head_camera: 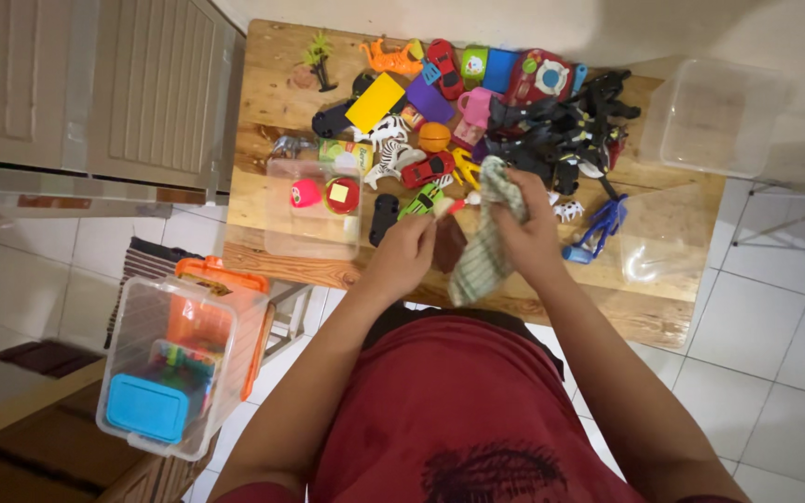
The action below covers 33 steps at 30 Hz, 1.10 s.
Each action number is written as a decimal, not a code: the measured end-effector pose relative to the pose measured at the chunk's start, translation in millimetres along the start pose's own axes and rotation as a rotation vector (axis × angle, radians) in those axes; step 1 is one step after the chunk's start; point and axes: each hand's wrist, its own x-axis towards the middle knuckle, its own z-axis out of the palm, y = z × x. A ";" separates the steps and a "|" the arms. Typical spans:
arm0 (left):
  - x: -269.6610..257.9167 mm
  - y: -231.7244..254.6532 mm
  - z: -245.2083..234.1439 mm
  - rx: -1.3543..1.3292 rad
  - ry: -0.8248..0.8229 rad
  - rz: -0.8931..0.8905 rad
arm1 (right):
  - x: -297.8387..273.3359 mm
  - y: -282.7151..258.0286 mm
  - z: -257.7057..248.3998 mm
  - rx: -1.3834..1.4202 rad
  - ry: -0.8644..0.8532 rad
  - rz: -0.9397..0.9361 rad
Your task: The person wipes a variety of small plastic toys with a cloth, placing some into a blue container and others into a larger clear bin.
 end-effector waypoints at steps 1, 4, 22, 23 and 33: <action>-0.9 5.0 -2.6 -0.011 -0.039 0.000 | 0.5 -11.0 -0.7 -0.004 0.005 0.001; 0.2 20.7 -9.1 0.012 -0.069 0.056 | -0.5 -41.7 7.9 -0.331 -0.225 -0.347; -3.5 -11.5 24.7 -0.569 0.093 -0.176 | -10.7 23.9 29.9 0.882 0.079 0.831; -3.0 -8.1 23.5 -0.715 0.090 -0.289 | -11.4 21.0 31.9 0.924 0.089 0.785; -1.0 -13.3 20.7 -0.766 0.283 -0.246 | -13.7 -45.6 24.3 -0.197 -0.327 -0.206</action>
